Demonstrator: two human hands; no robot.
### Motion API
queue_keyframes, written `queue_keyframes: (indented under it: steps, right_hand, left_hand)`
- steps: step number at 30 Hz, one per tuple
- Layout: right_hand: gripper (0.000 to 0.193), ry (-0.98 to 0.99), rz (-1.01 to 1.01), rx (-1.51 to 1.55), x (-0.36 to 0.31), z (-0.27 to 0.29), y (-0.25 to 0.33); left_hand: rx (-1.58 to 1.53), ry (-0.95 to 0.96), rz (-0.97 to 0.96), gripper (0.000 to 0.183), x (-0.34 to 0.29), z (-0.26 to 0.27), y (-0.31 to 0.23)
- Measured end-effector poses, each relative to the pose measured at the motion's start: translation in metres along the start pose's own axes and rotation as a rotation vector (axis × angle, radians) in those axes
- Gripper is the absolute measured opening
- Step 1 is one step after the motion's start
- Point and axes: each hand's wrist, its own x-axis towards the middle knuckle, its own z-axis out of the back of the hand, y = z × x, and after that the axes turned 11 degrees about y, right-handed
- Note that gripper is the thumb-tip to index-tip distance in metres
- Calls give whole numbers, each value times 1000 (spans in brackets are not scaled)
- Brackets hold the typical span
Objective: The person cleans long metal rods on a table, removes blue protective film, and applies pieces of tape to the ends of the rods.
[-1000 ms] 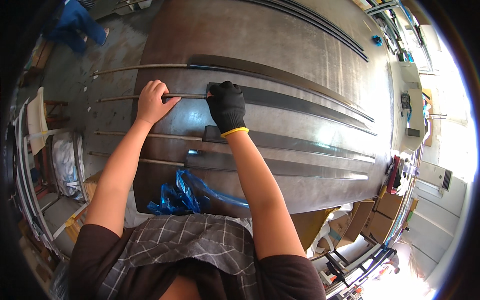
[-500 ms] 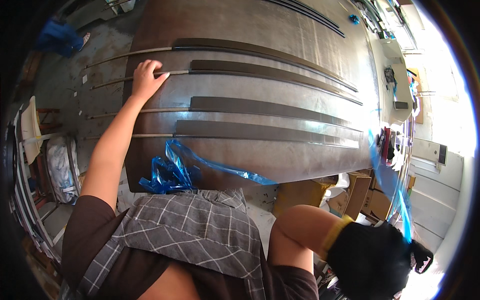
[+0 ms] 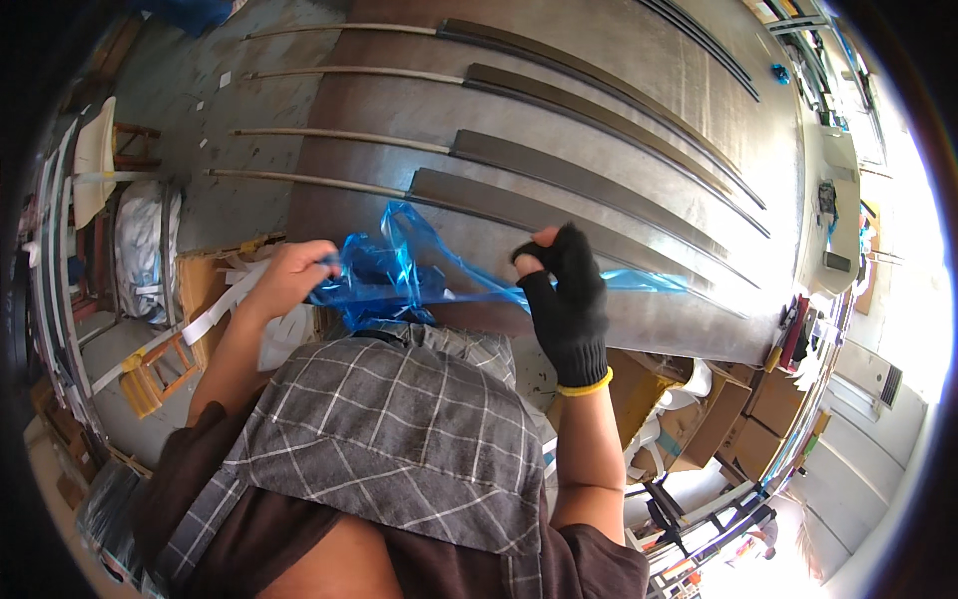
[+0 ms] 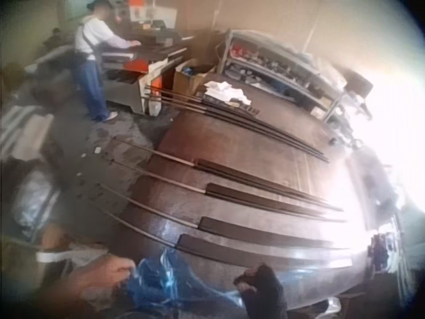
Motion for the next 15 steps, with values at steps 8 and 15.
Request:
queue_keyframes:
  steps: [8, 15]
  right_hand:
    - [112, 354, -155, -717, -51, -62, -104]
    - [53, 228, 27, -512, -34, -120, -115]
  left_hand:
    - [365, -278, 71, 55, -4, -91, 56]
    - [-76, -223, -310, 24, 46, -146, 14]
